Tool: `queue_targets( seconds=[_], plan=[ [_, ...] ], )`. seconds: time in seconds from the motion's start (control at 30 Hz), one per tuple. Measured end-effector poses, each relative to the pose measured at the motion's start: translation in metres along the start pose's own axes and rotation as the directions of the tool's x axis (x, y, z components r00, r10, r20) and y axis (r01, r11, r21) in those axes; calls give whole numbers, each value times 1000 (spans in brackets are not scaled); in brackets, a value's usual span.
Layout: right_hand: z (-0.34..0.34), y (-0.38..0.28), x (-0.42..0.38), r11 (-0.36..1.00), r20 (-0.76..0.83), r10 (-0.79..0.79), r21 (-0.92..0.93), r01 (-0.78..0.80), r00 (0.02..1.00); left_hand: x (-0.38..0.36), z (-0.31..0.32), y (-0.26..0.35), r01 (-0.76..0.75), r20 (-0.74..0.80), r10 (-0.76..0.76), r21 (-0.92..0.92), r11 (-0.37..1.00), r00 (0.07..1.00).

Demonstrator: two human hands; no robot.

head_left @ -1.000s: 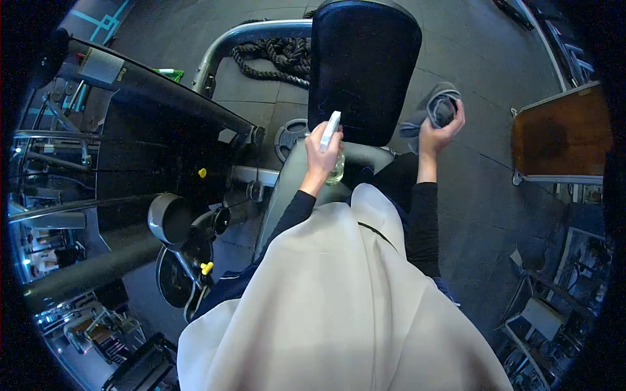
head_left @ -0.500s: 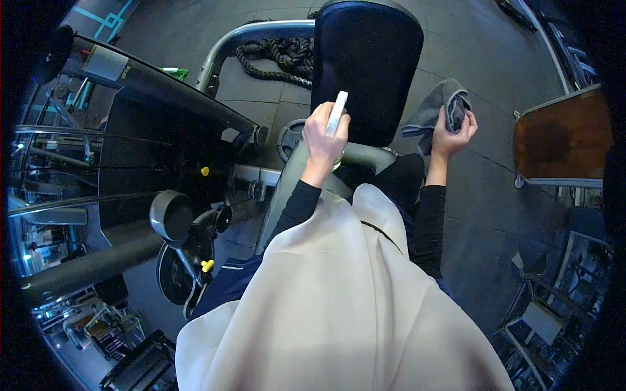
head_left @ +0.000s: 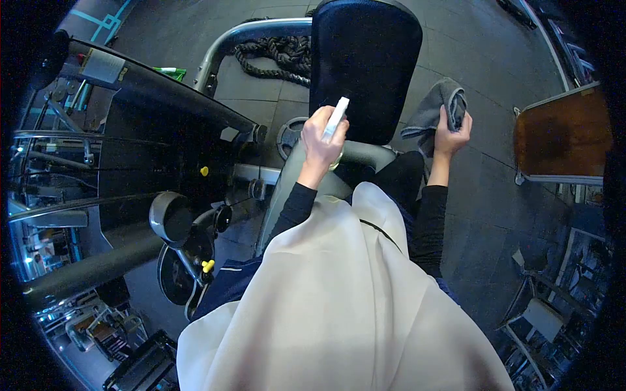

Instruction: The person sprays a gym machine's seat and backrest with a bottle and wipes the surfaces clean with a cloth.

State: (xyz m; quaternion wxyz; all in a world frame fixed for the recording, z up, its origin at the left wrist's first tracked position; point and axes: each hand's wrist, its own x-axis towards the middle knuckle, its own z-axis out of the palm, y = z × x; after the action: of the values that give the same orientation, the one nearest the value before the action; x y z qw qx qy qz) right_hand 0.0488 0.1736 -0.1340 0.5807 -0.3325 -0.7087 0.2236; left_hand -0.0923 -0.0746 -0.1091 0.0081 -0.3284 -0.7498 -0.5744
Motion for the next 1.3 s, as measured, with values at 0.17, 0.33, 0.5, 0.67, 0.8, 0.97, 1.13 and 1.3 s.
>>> queue_targets(
  seconds=[0.17, 0.33, 0.5, 0.67, 0.8, 0.97, 1.13, 1.3],
  plan=[
    [0, -2, 0, 1000, 1, 21, 4, -21, 1000, -12, 11, 7, 70, 114, -65, -39, 997, 991],
    [-3, -5, 0, 1000, -8, 11, -27, -12, 1000, -4, 14, 9, -32, -41, 29, -61, 998, 999],
    [-2, -3, 1, 1000, 1, -3, -28, 3, 1000, 16, 2, 9, -56, -69, 56, 9, 998, 996],
    [-1, -2, 0, 1000, 10, 11, -5, -11, 1000, 30, 5, 26, 27, -91, -29, -31, 999, 995],
    [-1, -3, -1, 1000, 19, 17, -1, -17, 1000, 34, 14, 40, -86, -29, 85, -10, 996, 996],
    [-1, -1, 1, 999, 23, 30, 18, -31, 999, 26, 29, 33, -21, -57, 15, -93, 995, 998],
    [-6, 1, 2, 999, 32, 51, -9, -51, 998, 2, 16, -19, 159, -79, -161, -32, 987, 984],
    [-5, 5, 5, 999, 27, 43, -9, -43, 999, -51, 14, -95, 299, -112, -306, -69, 952, 946]
  ],
)
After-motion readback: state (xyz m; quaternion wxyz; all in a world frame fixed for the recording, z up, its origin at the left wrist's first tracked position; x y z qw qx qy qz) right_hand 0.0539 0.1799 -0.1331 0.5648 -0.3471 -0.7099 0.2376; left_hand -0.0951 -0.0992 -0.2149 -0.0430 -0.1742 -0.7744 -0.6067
